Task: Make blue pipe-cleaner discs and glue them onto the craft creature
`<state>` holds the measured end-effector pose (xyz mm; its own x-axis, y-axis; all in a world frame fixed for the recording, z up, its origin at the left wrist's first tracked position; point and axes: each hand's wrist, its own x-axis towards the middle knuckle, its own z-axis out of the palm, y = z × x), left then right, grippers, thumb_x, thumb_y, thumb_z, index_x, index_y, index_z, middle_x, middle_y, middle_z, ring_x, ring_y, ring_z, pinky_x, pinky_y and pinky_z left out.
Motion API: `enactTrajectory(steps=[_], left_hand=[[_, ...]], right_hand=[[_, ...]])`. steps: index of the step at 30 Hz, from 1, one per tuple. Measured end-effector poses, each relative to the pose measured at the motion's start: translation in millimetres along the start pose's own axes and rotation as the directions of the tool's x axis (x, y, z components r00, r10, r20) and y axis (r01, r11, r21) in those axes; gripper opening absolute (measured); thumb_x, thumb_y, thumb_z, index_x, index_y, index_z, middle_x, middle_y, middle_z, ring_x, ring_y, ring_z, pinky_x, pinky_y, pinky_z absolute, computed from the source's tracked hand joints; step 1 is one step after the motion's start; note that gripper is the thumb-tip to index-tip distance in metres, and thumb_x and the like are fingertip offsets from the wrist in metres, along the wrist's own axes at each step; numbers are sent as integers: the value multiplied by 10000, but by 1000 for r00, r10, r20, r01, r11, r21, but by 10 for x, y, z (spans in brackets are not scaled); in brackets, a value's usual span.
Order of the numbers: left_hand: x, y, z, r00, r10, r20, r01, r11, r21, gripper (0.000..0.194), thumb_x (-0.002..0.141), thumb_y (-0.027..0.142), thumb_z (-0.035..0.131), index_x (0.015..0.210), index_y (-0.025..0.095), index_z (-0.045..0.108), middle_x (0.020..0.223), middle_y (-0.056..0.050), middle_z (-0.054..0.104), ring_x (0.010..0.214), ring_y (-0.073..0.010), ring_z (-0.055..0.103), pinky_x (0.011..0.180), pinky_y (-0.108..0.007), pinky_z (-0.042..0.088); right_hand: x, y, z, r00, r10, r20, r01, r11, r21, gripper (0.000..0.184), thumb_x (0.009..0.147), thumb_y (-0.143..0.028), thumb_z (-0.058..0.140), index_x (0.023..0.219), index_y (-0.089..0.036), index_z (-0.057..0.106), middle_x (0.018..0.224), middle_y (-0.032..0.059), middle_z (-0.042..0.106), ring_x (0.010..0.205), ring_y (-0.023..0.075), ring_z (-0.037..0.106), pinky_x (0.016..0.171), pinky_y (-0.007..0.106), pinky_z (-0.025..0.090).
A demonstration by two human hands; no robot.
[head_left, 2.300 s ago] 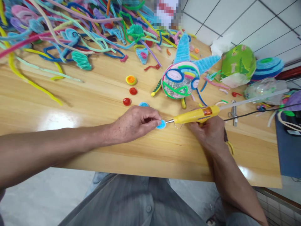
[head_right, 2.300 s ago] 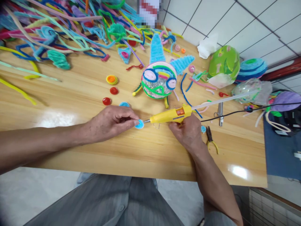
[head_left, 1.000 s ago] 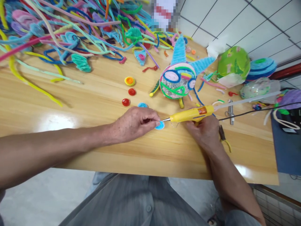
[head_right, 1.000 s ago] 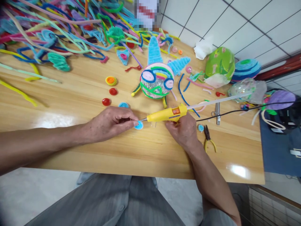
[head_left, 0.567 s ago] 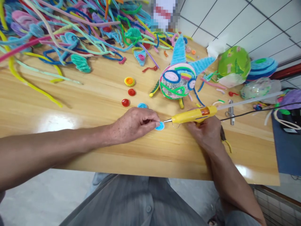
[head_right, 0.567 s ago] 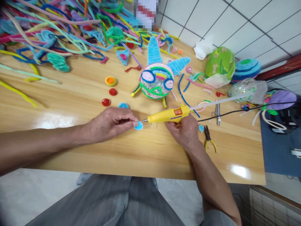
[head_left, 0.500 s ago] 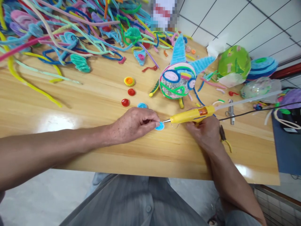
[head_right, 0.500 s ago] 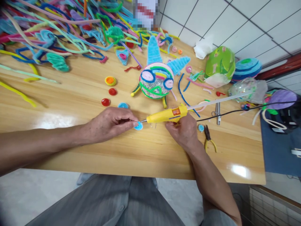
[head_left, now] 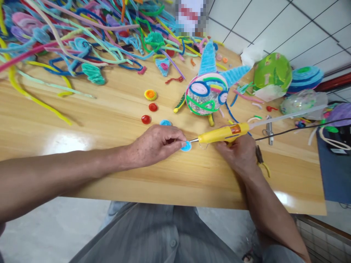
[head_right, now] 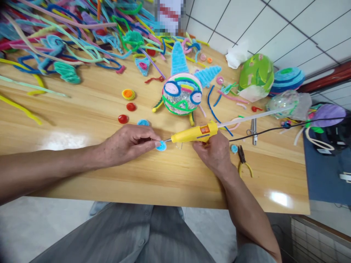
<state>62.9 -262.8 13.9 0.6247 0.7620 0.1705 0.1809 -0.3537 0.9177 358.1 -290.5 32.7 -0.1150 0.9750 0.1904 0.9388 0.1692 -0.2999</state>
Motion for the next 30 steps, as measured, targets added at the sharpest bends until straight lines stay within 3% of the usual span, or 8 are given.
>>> enactTrajectory(steps=[6, 17, 22, 27, 30], left_hand=[[-1, -3, 5, 1000, -9, -8, 9, 1000, -20, 169, 991, 228, 623, 947, 166, 773, 740, 4, 716, 652, -100, 598, 616, -208, 426], [6, -10, 17, 997, -52, -52, 48, 996, -78, 209, 997, 278, 617, 913, 162, 769, 733, -4, 689, 642, -105, 573, 603, -226, 410], [2, 6, -3, 996, -67, -54, 61, 993, -103, 200, 979, 311, 649, 900, 173, 770, 767, -4, 705, 678, -113, 611, 628, -222, 452], [-5, 7, -31, 992, -120, -34, 119, 992, -37, 236, 972, 397, 666, 935, 202, 794, 817, -10, 742, 708, -132, 645, 647, -231, 474], [1, -18, -25, 992, -123, -36, 122, 992, -27, 276, 961, 443, 668, 919, 204, 799, 821, -20, 752, 724, -148, 659, 665, -243, 487]], right_hand=[[-25, 63, 33, 998, 56, -37, -57, 998, -25, 111, 745, -313, 644, 793, -217, 672, 669, 39, 678, 632, 232, 641, 588, 340, 485], [7, -3, -30, 998, 55, 14, -56, 998, 10, 84, 740, -298, 633, 714, -219, 618, 635, 36, 635, 595, 219, 605, 572, 340, 447], [24, -67, -22, 991, 131, -6, -129, 986, 104, 134, 753, -299, 632, 655, -240, 563, 607, 13, 605, 593, 190, 563, 567, 318, 439], [63, -16, -312, 956, 287, -52, -261, 922, 285, 297, 809, -488, 707, 724, -217, 620, 666, 2, 624, 624, 173, 564, 589, 307, 454], [35, 227, -622, 905, 399, -149, -341, 888, 308, 344, 807, -538, 730, 846, -201, 675, 763, 16, 672, 698, 184, 589, 645, 317, 495]])
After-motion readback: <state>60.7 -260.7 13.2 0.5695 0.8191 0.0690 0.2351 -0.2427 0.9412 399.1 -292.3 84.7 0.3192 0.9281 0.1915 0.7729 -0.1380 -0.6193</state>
